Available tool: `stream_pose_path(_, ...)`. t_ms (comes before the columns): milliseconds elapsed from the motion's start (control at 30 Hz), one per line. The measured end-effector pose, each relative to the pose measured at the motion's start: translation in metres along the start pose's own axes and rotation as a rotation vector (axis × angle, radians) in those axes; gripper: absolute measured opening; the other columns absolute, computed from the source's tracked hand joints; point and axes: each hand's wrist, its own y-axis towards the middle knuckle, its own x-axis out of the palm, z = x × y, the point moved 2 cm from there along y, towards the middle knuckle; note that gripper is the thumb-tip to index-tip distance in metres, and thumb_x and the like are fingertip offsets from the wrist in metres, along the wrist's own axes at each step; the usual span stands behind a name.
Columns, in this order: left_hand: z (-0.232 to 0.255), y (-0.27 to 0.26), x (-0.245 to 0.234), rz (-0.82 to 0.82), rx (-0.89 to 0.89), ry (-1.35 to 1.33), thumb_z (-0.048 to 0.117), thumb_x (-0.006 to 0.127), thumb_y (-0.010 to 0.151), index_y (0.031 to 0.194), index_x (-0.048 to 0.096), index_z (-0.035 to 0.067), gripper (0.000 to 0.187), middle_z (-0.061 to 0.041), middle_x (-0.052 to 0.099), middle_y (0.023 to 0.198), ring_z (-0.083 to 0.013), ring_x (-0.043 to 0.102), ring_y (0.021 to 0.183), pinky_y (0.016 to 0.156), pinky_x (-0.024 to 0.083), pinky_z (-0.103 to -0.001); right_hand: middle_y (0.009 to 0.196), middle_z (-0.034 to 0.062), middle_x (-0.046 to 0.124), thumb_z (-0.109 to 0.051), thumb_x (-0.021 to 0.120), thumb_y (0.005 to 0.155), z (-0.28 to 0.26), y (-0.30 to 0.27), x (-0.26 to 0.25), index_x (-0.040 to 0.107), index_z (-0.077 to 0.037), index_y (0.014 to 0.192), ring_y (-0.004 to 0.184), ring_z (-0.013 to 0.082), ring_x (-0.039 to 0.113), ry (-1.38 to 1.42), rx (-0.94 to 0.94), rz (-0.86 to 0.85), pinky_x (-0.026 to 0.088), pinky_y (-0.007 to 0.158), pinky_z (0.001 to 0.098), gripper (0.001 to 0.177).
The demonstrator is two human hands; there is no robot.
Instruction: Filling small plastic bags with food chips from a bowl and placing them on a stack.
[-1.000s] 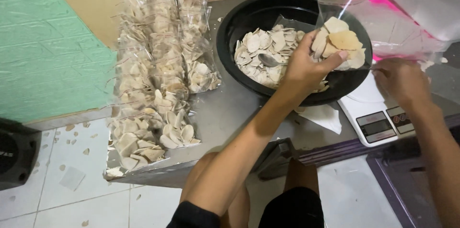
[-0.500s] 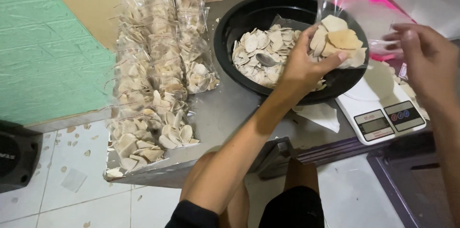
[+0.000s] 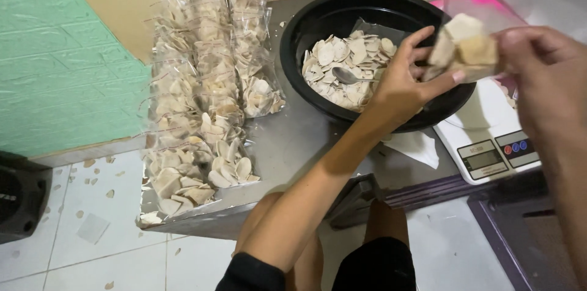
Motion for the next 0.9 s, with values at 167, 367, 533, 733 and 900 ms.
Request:
stream_pose_path(167, -0.001, -0.004, -0.003, 0.074, 0.020, 0.032, 0.046, 0.062, 0.070, 0.157, 0.033, 0.009, 0.099, -0.019, 0.059, 0.143, -0.0350, 0.063, 0.128, 0.094, 0.058, -0.045, 0.126, 0.0031, 0.055, -0.072, 0.032, 0.122, 0.056, 0.026, -0.041, 0.046, -0.014, 0.139, 0.108, 0.0150, 0.060, -0.036, -0.163, -0.099, 0.053, 0.089, 0.0272, 0.062)
stream_pose_path(367, -0.015, 0.002, -0.003, 0.181, 0.035, 0.009, 0.043, 0.060, 0.079, 0.152, 0.045, 0.011, 0.080, -0.009, 0.067, 0.128, -0.0221, 0.063, 0.103, 0.089, 0.050, -0.033, 0.115, -0.0018, 0.053, -0.032, 0.040, 0.134, 0.126, 0.043, -0.077, 0.047, -0.017, 0.118, 0.099, 0.0115, 0.057, -0.118, -0.046, 0.007, 0.053, 0.089, 0.0251, 0.023)
stream_pose_path(533, -0.024, 0.008, -0.003, 0.196, 0.055, 0.043, 0.041, 0.060, 0.082, 0.150, 0.047, 0.009, 0.076, -0.005, 0.069, 0.122, -0.0205, 0.061, 0.104, 0.099, 0.047, -0.035, 0.116, 0.0017, 0.071, -0.019, 0.058, 0.108, 0.095, 0.014, -0.049, 0.066, -0.014, 0.127, 0.102, 0.0160, 0.068, -0.222, 0.557, 0.172, 0.057, 0.083, 0.0213, 0.021)
stream_pose_path(733, -0.029, 0.013, -0.003, 0.225, 0.045, 0.033, 0.039, 0.060, 0.082, 0.147, 0.050, 0.011, 0.072, -0.006, 0.071, 0.120, -0.0202, 0.061, 0.102, 0.097, 0.047, -0.035, 0.101, 0.0073, 0.066, -0.020, 0.061, 0.113, 0.116, 0.027, -0.026, 0.066, -0.012, 0.118, 0.087, 0.0209, 0.060, -0.264, 0.589, 0.034, 0.051, 0.087, 0.0388, 0.011)
stream_pose_path(900, -0.014, 0.003, -0.005, 0.198, -0.001, 0.048, 0.040, 0.057, 0.082, 0.149, 0.049, 0.010, 0.074, -0.006, 0.069, 0.124, -0.0218, 0.063, 0.104, 0.095, 0.049, -0.036, 0.107, 0.0125, 0.072, -0.016, 0.065, 0.111, 0.145, 0.037, -0.031, 0.072, -0.008, 0.115, 0.094, 0.0218, 0.068, -0.363, 0.443, 0.036, 0.055, 0.084, 0.0343, 0.011)
